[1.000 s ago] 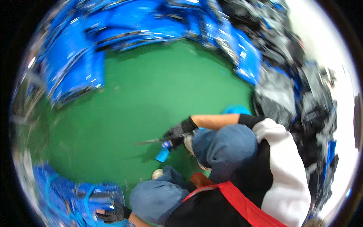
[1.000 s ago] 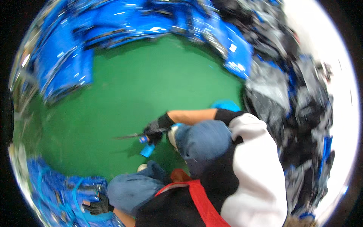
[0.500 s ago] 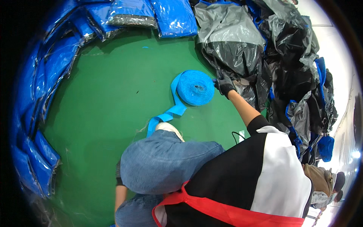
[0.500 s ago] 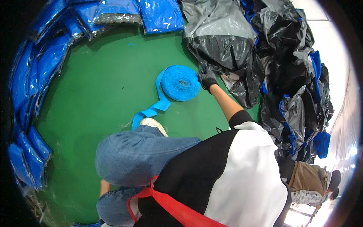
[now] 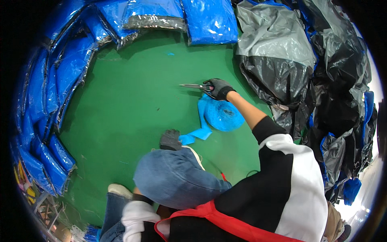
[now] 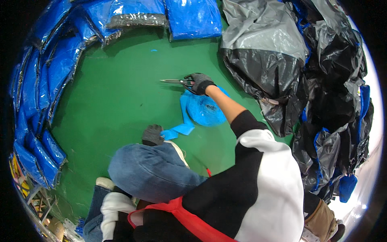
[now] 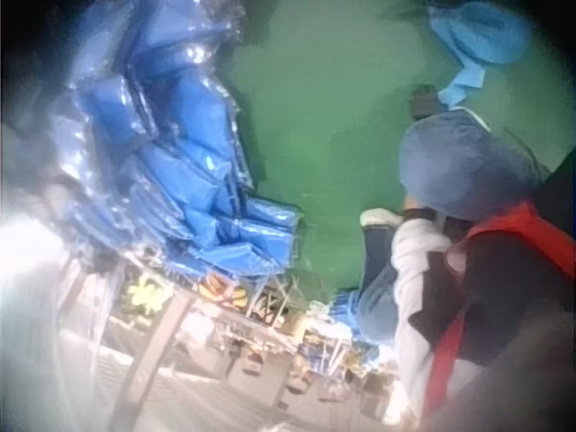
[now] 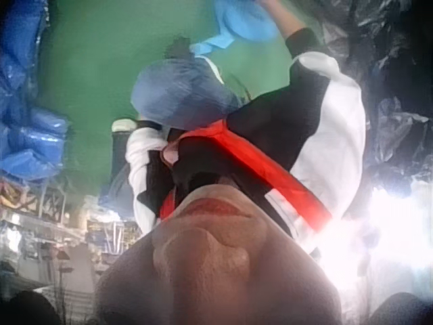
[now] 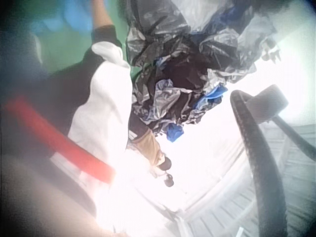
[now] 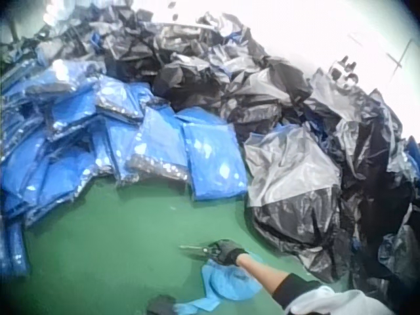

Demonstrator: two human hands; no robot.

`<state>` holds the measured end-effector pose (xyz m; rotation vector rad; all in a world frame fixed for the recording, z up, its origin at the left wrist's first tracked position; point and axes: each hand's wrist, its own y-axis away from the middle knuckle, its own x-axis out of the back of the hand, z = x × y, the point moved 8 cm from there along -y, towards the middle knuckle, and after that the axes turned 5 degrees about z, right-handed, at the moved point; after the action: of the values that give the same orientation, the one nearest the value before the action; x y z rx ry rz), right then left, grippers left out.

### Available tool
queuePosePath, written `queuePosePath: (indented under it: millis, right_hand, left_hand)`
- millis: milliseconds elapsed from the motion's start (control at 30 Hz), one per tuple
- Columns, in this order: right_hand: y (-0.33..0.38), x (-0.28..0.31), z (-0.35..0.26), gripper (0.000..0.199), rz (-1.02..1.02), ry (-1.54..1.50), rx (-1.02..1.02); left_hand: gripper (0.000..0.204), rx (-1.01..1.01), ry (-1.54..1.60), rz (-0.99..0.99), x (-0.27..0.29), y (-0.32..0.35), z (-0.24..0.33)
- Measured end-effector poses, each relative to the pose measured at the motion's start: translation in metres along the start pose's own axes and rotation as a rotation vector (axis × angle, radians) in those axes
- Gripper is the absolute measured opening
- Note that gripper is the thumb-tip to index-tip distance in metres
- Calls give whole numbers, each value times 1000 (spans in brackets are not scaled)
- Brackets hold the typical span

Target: The person gathers blue plastic-wrapped packages from a pile on the floor, stacks them into a neat bundle, and secures the bundle with a blue strap. They then move the completed bundle aside and repeat the process with another set of packages.

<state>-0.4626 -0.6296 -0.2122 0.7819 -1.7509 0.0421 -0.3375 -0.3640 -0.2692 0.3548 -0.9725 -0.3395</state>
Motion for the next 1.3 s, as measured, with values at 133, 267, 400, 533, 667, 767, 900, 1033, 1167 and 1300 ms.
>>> queuePosePath:
  millis: [133, 267, 400, 533, 667, 767, 900, 1033, 1167, 1300]
  right_hand:
    - [12, 12, 24, 40, 215, -164, -82]
    - [50, 46, 37, 45, 428, -220, -143]
    - [78, 11, 17, 80, 192, -388, -160]
    - [113, 18, -33, 71, 523, 11, 156]
    - [189, 112, 7, 63, 655, -43, -285]
    - [252, 222, -6, 58, 805, -64, -314]
    - [284, 327, -110, 51, 911, -112, -145]
    - [228, 318, -274, 43, 686, -394, 250]
    - [160, 288, -415, 53, 686, -571, 451]
    - [133, 328, -549, 49, 809, -423, 807]
  left_hand:
    - [31, 94, 402, 154, -26, -2, -16]
    - [22, 211, 1333, 344, 65, -13, -6]
    - [13, -380, 1733, 733, 260, 18, 41]
    - [39, -831, 1502, 702, 385, 113, 79]
    - [45, -1208, 1274, 417, 390, 209, 139]
    - [35, -1326, 1439, 15, 394, 244, 152]
    - [20, -1172, 1702, 789, 474, 304, 37]
    - [29, -777, 378, 2318, 564, 418, -113]
    - [31, -183, -251, 2584, 562, 450, -198]
    - [23, -550, 579, 2282, 566, 411, -239]
